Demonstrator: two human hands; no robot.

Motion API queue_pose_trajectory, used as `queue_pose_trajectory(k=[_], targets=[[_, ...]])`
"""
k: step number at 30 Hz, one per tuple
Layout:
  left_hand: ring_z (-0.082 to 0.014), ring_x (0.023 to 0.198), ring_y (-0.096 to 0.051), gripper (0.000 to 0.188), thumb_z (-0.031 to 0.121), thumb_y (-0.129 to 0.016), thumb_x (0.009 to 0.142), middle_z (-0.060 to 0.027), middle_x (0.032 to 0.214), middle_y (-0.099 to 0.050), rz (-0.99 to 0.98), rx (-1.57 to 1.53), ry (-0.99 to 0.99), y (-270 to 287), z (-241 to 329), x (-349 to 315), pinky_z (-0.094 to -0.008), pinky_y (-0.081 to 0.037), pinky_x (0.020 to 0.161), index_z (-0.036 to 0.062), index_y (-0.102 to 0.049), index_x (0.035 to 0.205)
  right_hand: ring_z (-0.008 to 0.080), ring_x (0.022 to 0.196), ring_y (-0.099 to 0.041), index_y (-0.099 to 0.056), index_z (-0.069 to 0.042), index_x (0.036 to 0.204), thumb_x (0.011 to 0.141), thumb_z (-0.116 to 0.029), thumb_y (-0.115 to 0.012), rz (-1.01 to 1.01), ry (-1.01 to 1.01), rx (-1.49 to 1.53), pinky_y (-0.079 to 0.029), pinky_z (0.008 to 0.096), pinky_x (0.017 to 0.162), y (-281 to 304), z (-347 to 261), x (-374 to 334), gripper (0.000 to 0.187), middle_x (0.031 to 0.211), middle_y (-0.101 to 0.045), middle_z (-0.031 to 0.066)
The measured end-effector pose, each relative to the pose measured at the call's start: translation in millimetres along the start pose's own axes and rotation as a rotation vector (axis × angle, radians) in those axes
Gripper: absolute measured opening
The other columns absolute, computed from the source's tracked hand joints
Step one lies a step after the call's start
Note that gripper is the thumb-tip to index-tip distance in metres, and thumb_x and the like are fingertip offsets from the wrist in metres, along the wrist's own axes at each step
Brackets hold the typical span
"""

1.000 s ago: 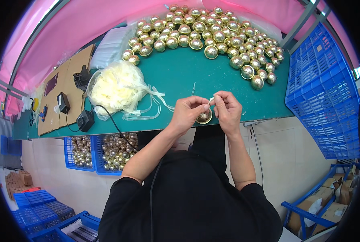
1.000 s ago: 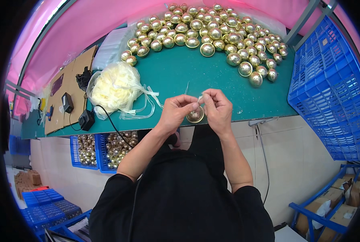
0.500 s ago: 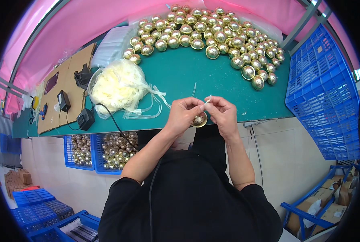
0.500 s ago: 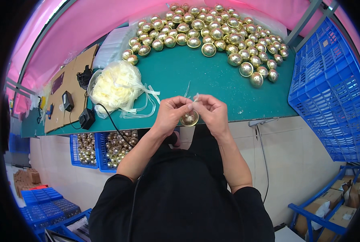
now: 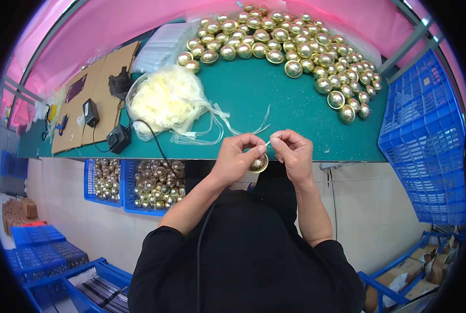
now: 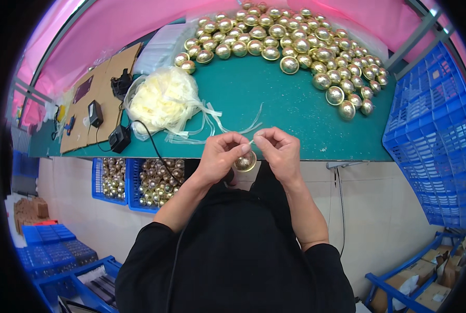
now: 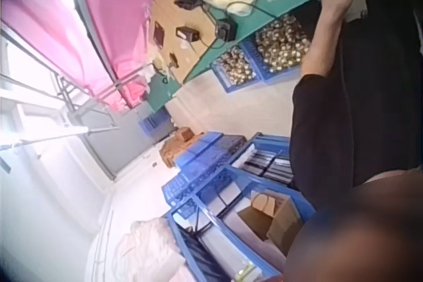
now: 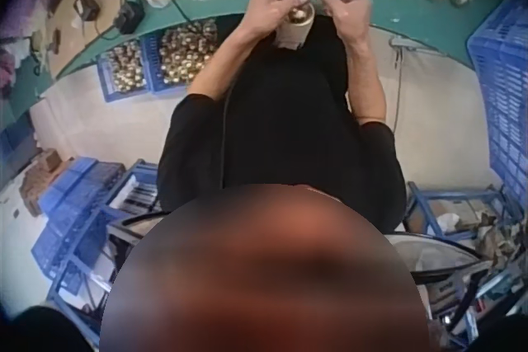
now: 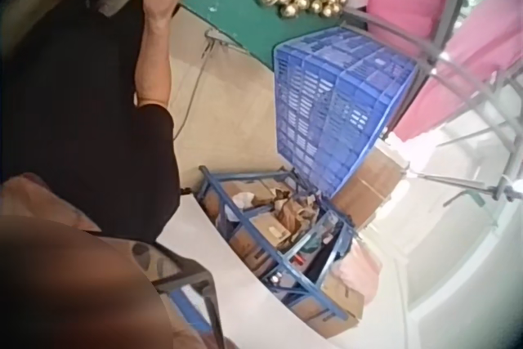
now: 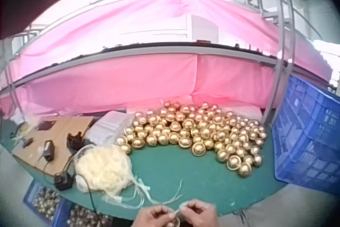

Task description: The person is tying thin white strings to small gold-colored spherical holiday ornaments at a factory workstation.

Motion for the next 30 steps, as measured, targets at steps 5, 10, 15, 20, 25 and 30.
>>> queue_pose_trajectory(k=[5,10,15,20,25,30], targets=[[-0.0133,0.084,-0.068,0.006,0.001,-0.066,0.099,-0.0068,0.093,-0.072,0.267,-0.074,-0.157,50,19,-47,-0.0285,-0.054,0.080,-0.0027,-0.070,0.101,0.0029,0.063,-0.049,-0.074,0.001,0.102,0.100,-0.008,-0.070,-0.007,0.070,-0.225,-0.035,0.0207,0.053,-4,1,16,0.010,0.082,-0.064,-0.0010],[-0.0156,0.089,-0.066,0.007,-0.001,-0.063,0.100,-0.0092,0.098,-0.070,0.625,-0.050,-0.366,119,49,-101,-0.0305,-0.053,0.084,-0.0028,-0.069,0.102,0.0052,0.069,-0.052,-0.074,0.003,0.103,0.098,-0.008,-0.071,-0.020,0.171,-0.459,-0.041,0.0239,0.060,-21,13,32,0.012,0.083,-0.064,-0.0015],[-0.0138,0.086,-0.068,0.009,0.005,-0.066,0.102,-0.0081,0.098,-0.072,0.997,0.161,-0.398,193,49,-144,-0.0271,-0.055,0.081,-0.0026,-0.070,0.104,0.0092,0.065,-0.054,-0.075,0.001,0.099,0.091,-0.005,-0.075,-0.100,0.212,-0.703,-0.043,0.0265,0.059,-47,18,36,0.010,0.082,-0.066,0.0042],[-0.0130,0.091,-0.069,0.013,0.006,-0.069,0.101,-0.0077,0.101,-0.073,1.120,0.206,-0.322,270,-1,-165,-0.0266,-0.055,0.084,-0.0032,-0.071,0.109,0.0179,0.065,-0.061,-0.076,0.000,0.096,0.086,-0.005,-0.077,-0.135,0.348,-0.886,-0.048,0.0324,0.060,-50,29,28,0.011,0.084,-0.068,0.0094],[-0.0117,0.098,-0.067,0.022,0.006,-0.072,0.098,-0.0059,0.109,-0.073,1.210,0.382,-0.284,239,-15,-151,-0.0248,-0.053,0.087,-0.0031,-0.072,0.118,0.0281,0.074,-0.069,-0.075,-0.001,0.093,0.086,-0.006,-0.078,-0.111,0.486,-1.151,-0.053,0.0412,0.067,-43,41,19,0.009,0.086,-0.069,0.0119],[-0.0058,0.079,-0.060,0.020,0.014,-0.071,0.100,-0.0017,0.091,-0.071,0.759,0.305,-0.144,146,7,-105,-0.0207,-0.047,0.071,-0.0030,-0.075,0.110,0.0221,0.069,-0.063,-0.074,0.001,0.093,0.089,-0.004,-0.074,-0.116,0.379,-1.022,-0.049,0.0367,0.063,-39,36,18,0.006,0.083,-0.066,0.0111]])
Point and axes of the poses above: each hand's wrist, its own x-axis towards the middle knuckle, its own y-axis out of the back of the hand, z = x × y, the point moved 2 cm from there along x, towards the middle knuckle
